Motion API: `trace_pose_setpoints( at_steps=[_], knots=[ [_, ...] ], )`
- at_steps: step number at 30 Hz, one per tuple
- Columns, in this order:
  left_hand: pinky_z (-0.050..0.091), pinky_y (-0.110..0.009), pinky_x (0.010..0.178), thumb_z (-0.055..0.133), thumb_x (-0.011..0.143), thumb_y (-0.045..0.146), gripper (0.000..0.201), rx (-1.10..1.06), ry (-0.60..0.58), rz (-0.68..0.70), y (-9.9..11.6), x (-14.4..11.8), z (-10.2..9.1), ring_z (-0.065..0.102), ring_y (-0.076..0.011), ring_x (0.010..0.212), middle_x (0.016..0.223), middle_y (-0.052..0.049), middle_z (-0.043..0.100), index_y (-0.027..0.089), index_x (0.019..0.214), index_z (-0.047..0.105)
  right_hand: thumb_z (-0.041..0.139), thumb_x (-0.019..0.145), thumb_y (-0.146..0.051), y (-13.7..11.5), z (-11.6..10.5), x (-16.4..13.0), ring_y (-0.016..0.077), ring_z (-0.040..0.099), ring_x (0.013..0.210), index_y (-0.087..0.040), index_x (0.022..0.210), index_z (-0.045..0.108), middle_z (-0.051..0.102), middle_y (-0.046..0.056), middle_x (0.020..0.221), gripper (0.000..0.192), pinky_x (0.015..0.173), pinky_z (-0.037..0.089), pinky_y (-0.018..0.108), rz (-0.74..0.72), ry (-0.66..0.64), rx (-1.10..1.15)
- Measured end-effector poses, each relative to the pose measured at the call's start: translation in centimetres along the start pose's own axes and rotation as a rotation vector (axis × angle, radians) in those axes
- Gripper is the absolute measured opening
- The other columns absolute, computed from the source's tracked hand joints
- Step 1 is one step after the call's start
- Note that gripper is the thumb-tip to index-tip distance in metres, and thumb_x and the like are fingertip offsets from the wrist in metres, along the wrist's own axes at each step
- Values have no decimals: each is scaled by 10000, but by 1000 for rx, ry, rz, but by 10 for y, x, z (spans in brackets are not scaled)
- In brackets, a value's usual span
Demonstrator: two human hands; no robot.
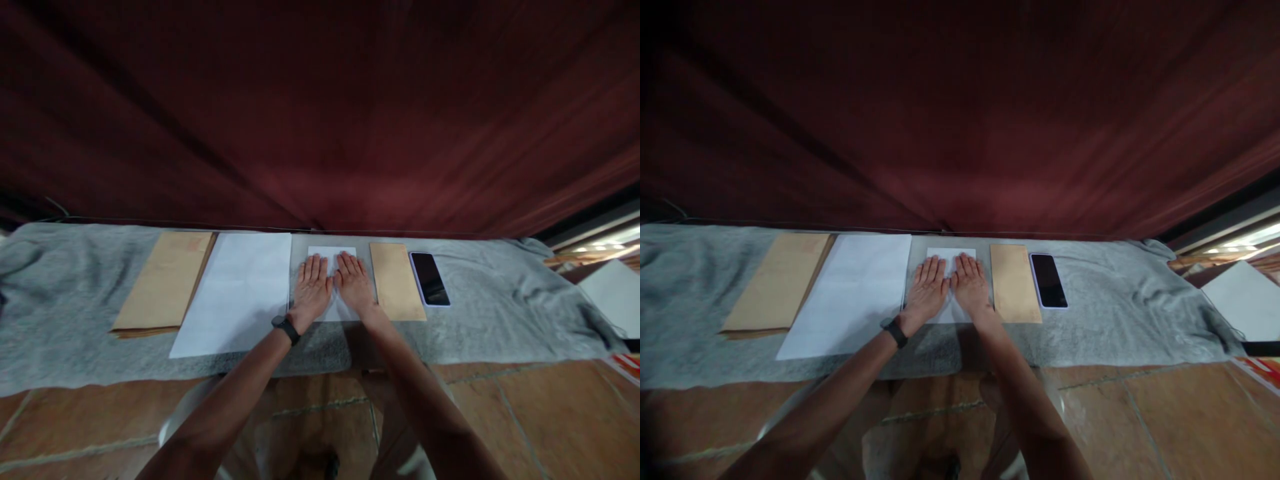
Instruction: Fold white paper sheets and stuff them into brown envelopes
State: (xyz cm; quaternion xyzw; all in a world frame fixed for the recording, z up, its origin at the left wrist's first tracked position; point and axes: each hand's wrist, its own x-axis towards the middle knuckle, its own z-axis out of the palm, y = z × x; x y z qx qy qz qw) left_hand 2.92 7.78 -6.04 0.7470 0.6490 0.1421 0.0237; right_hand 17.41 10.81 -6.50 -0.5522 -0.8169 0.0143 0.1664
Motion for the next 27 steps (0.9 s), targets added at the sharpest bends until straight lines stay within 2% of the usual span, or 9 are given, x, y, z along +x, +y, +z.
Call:
trace_pose_setpoints(
  at_steps=[3, 8, 15, 21, 27],
  knots=[
    [206, -519, 1265, 325, 1009, 278, 589, -14, -5, 30, 1, 1, -1, 257, -301, 1550, 1637, -155, 349, 78, 1559, 386, 339, 1059, -271, -4, 1, 0, 262, 374, 1498, -96, 1515, 467, 421, 143, 1601, 505, 1235, 273, 467, -11, -20, -12],
    [203, -497, 1266, 343, 1014, 310, 604, 8, 13, -1, 0, 0, -1, 264, -313, 1546, 1646, -206, 300, 33, 1550, 384, 351, 1063, -311, 3, 2, -2, 288, 393, 1484, -74, 1529, 441, 411, 176, 1600, 530, 1217, 304, 480, 45, 16, -26],
    [204, -491, 1267, 334, 1021, 332, 628, 16, 7, -47, 0, -6, -2, 235, -304, 1555, 1652, -206, 282, 19, 1565, 336, 323, 1073, -348, 13, 3, -8, 304, 390, 1484, -34, 1532, 419, 414, 199, 1593, 564, 1220, 308, 485, 47, 24, -29],
    [219, -500, 1263, 355, 1017, 337, 634, 10, 18, -75, 2, -17, -6, 234, -319, 1554, 1648, -218, 288, 6, 1558, 338, 320, 1069, -347, 16, 0, -11, 317, 390, 1482, -16, 1531, 413, 414, 223, 1586, 575, 1213, 323, 503, 46, 5, -26],
    [248, -505, 1255, 338, 1022, 323, 628, -7, 15, -45, -2, -33, -8, 244, -315, 1551, 1638, -228, 311, -3, 1559, 323, 341, 1062, -340, 15, -5, -13, 312, 419, 1462, -25, 1518, 438, 447, 216, 1569, 562, 1211, 330, 490, 52, 3, -34]
  ],
)
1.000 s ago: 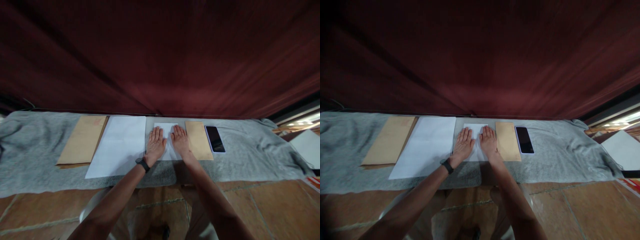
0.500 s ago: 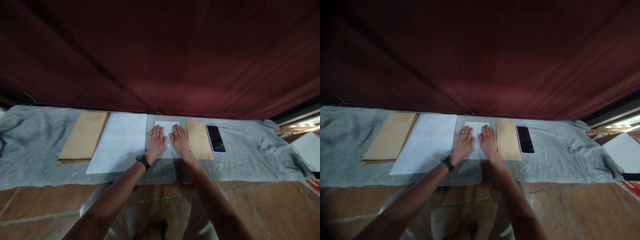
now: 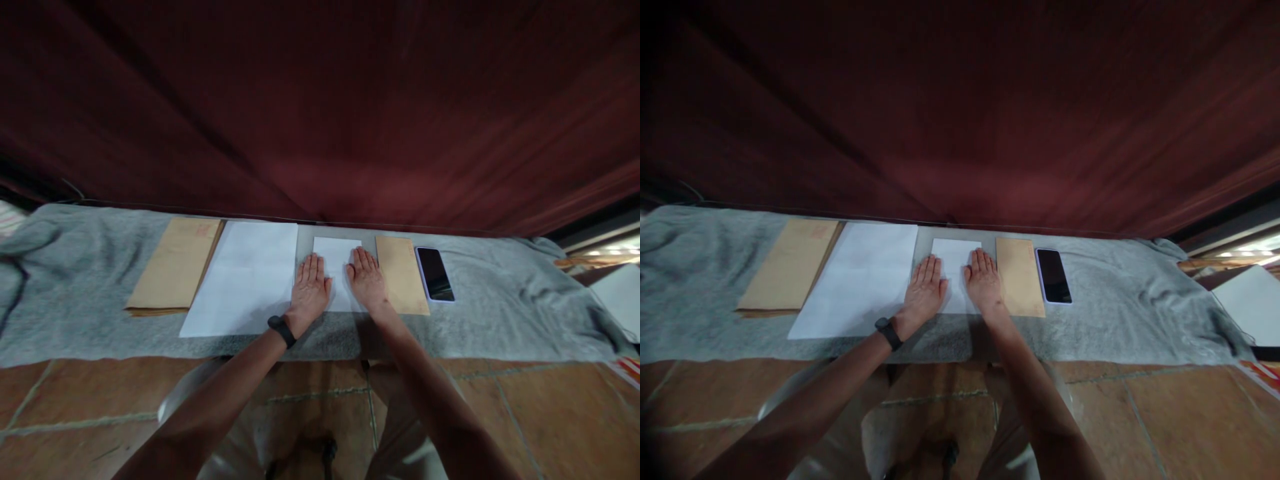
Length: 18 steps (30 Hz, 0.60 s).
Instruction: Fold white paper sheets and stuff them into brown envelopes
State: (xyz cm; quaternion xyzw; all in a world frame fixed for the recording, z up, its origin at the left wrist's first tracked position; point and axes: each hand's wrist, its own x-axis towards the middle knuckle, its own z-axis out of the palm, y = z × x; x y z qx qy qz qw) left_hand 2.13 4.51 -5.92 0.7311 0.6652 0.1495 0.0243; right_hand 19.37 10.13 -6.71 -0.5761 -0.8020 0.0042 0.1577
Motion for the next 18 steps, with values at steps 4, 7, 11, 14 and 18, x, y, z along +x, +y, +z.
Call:
trace_pose_setpoints(
  at_steps=[4, 7, 11, 14, 18],
  knots=[
    [251, -526, 1253, 349, 1023, 319, 624, -4, -12, 40, -1, -13, -5, 245, -318, 1550, 1635, -236, 310, 0, 1559, 320, 335, 1064, -345, -1, -2, 0, 313, 418, 1461, -23, 1516, 441, 456, 213, 1564, 564, 1209, 332, 483, 4, 3, 6],
    [228, -549, 1258, 382, 1024, 331, 600, 3, -48, 120, 1, -24, -11, 242, -316, 1553, 1636, -196, 340, 65, 1561, 354, 330, 1063, -348, -1, -2, 0, 316, 416, 1462, -24, 1518, 438, 454, 215, 1564, 569, 1207, 331, 490, 1, 7, 19],
    [194, -608, 1251, 429, 1022, 388, 578, 5, -117, 264, 5, -36, -18, 255, -320, 1550, 1635, -154, 364, 159, 1552, 400, 325, 1061, -351, 1, 0, 0, 318, 420, 1456, -35, 1521, 436, 453, 212, 1566, 569, 1201, 330, 505, 1, 13, 25],
    [174, -624, 1248, 453, 1016, 448, 592, 2, -143, 318, 5, -39, -22, 248, -322, 1551, 1642, -144, 356, 183, 1544, 411, 333, 1061, -356, 2, 2, 0, 317, 427, 1450, -41, 1518, 442, 459, 204, 1565, 566, 1199, 330, 495, -6, 18, 13],
    [194, -603, 1248, 493, 1001, 487, 625, 10, -170, 350, 1, -38, -28, 260, -318, 1547, 1639, -156, 358, 171, 1534, 419, 347, 1061, -345, 3, 1, -1, 309, 434, 1445, -44, 1518, 443, 468, 200, 1560, 556, 1200, 326, 473, -4, 17, 3]
  ],
)
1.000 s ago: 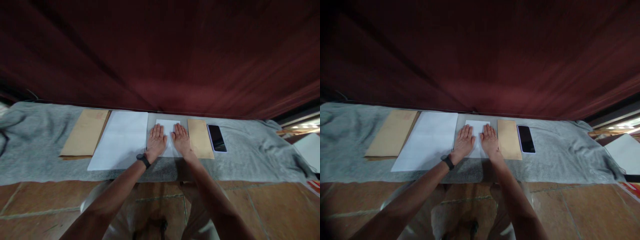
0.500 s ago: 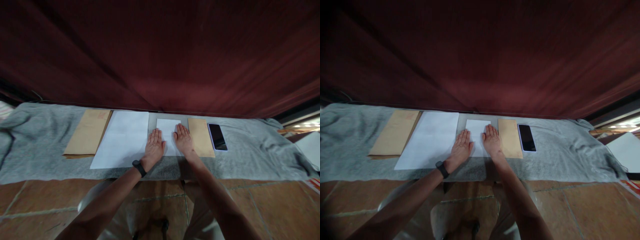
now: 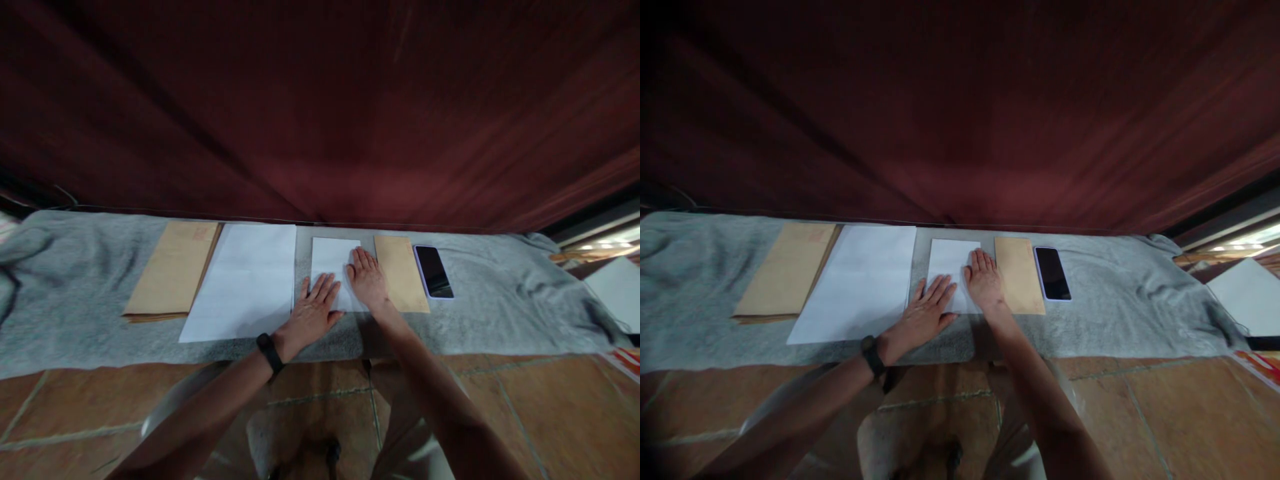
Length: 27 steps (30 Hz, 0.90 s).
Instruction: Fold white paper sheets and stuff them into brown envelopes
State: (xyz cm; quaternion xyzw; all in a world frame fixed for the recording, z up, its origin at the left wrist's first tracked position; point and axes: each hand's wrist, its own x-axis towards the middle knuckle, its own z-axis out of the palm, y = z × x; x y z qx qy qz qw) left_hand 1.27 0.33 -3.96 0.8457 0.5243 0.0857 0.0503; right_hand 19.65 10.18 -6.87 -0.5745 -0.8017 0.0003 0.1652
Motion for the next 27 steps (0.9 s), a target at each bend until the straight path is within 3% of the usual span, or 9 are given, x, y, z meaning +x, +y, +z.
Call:
trace_pose_setpoints(
  at_steps=[5, 8, 13, 18, 22, 24, 27],
  knots=[
    [244, -585, 1238, 561, 979, 440, 605, -24, -46, 34, -4, 0, -6, 313, -324, 1526, 1614, -174, 399, 156, 1503, 455, 354, 1061, -339, 1, -3, -3, 315, 433, 1443, -39, 1513, 447, 471, 199, 1559, 551, 1195, 331, 470, 3, -7, -5],
    [299, -555, 1226, 562, 981, 389, 557, -121, -1, -10, -6, 3, -4, 345, -319, 1512, 1606, -193, 403, 131, 1469, 486, 358, 1057, -337, 2, -6, -5, 317, 441, 1437, -48, 1508, 458, 481, 202, 1551, 545, 1188, 337, 482, 9, -8, 3],
    [479, -455, 1113, 574, 950, 313, 577, -492, 194, -362, -22, 20, 7, 476, -319, 1429, 1624, -232, 346, 107, 1479, 469, 373, 1053, -334, 0, -8, -7, 319, 438, 1441, -51, 1507, 461, 483, 202, 1549, 542, 1194, 332, 485, 24, -18, -1],
    [592, -407, 910, 666, 801, 193, 712, -952, 356, -575, -39, 35, 16, 682, -246, 1101, 1326, -121, 650, 208, 1486, 470, 391, 1047, -316, -2, -10, -7, 321, 432, 1450, -59, 1508, 465, 471, 198, 1559, 534, 1202, 329, 495, 36, -27, 6],
    [594, -327, 750, 675, 733, 167, 764, -1240, 366, -739, -38, 39, 10, 692, -168, 805, 1022, -43, 711, 185, 1470, 474, 404, 1037, -283, -7, -15, -5, 304, 419, 1465, -69, 1496, 488, 479, 180, 1557, 514, 1214, 332, 484, 53, -40, 81],
    [582, -313, 713, 656, 726, 171, 694, -1333, 375, -728, -34, 42, 0, 678, -165, 757, 932, -29, 713, 156, 1410, 541, 374, 1050, -301, -12, -18, -4, 273, 421, 1468, -81, 1473, 522, 491, 164, 1552, 499, 1218, 345, 452, 30, -37, 193],
    [565, -299, 713, 619, 768, 197, 513, -1302, 457, -554, -25, 47, -25, 670, -169, 774, 924, -30, 722, 156, 1278, 657, 310, 1077, -385, -23, -27, -3, 221, 467, 1440, -123, 1448, 562, 529, 126, 1529, 520, 1208, 378, 392, -5, -9, 446]
  ],
)
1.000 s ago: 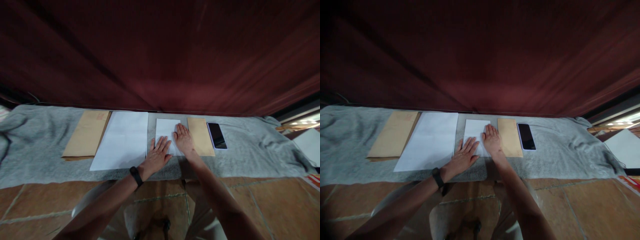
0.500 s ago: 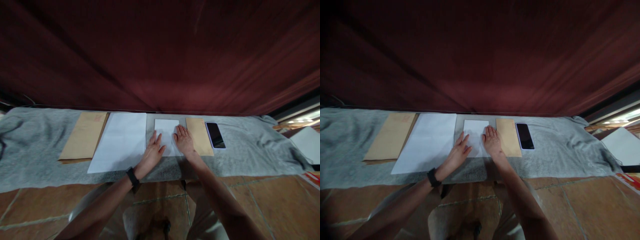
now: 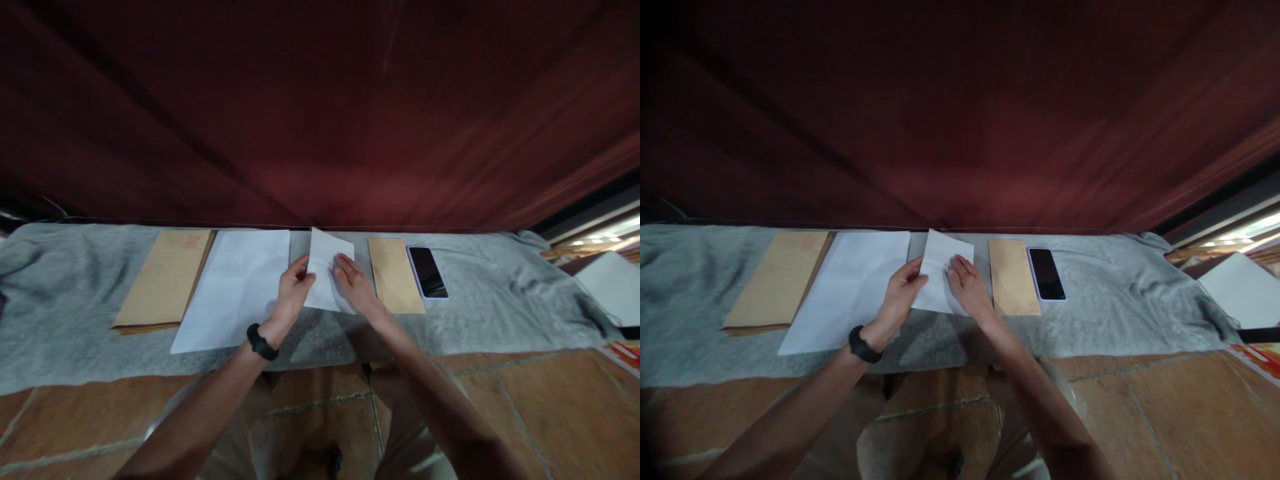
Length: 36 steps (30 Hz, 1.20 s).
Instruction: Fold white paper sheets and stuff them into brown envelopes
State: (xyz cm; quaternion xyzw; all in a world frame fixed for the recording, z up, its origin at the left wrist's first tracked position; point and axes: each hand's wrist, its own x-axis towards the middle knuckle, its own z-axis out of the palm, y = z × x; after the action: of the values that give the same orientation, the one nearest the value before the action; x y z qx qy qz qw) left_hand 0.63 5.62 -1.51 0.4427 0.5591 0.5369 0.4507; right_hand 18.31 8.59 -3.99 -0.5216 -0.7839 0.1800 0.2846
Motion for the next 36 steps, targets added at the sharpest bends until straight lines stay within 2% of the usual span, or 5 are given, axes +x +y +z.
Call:
trace_pose_setpoints(
  at_steps=[6, 11, 20, 29, 36],
  knots=[
    [541, -306, 844, 539, 942, 212, 333, 568, 22, 608, 45, -14, -3, 649, -166, 905, 1000, -35, 688, 244, 1230, 701, 64, 1085, -488, -16, -15, 8, 212, 631, 1255, -173, 1497, 499, 629, 107, 1431, 677, 1027, 521, 371, 130, 97, 431],
    [490, -384, 922, 452, 1002, 151, 394, 1051, -291, 922, 46, -25, -7, 642, -218, 1006, 1086, -75, 698, 255, 1343, 620, -100, 1026, -552, 9, -32, 18, 254, 690, 1136, -152, 1541, 392, 645, 155, 1391, 817, 879, 567, 400, 273, 147, 754],
    [431, -386, 936, 513, 978, 117, 195, 1298, -602, 896, 22, -24, -7, 585, -223, 982, 1047, -63, 663, 193, 1091, 652, 355, 978, -536, 69, -51, 13, 293, 690, 1096, -146, 1265, 659, 704, 177, 1254, 572, 947, 562, 475, 484, 281, 761],
    [450, -368, 988, 547, 965, 98, 169, 1278, -740, 899, 9, -28, -13, 609, -214, 1087, 1148, -56, 671, 203, 1065, 634, 441, 1017, -275, 8, -21, -18, 192, 619, 1280, -235, 1287, 699, 687, 40, 1354, 376, 1138, 473, 372, -28, -251, 294],
    [456, -398, 1074, 536, 943, 50, 287, 1164, -715, 847, -1, -24, -27, 621, -210, 1172, 1249, -59, 681, 207, 1169, 618, 501, 1024, -245, 10, -10, -28, 231, 462, 1448, -159, 1464, 545, 516, 124, 1541, 451, 1250, 344, 457, -356, -291, -122]
  ],
)
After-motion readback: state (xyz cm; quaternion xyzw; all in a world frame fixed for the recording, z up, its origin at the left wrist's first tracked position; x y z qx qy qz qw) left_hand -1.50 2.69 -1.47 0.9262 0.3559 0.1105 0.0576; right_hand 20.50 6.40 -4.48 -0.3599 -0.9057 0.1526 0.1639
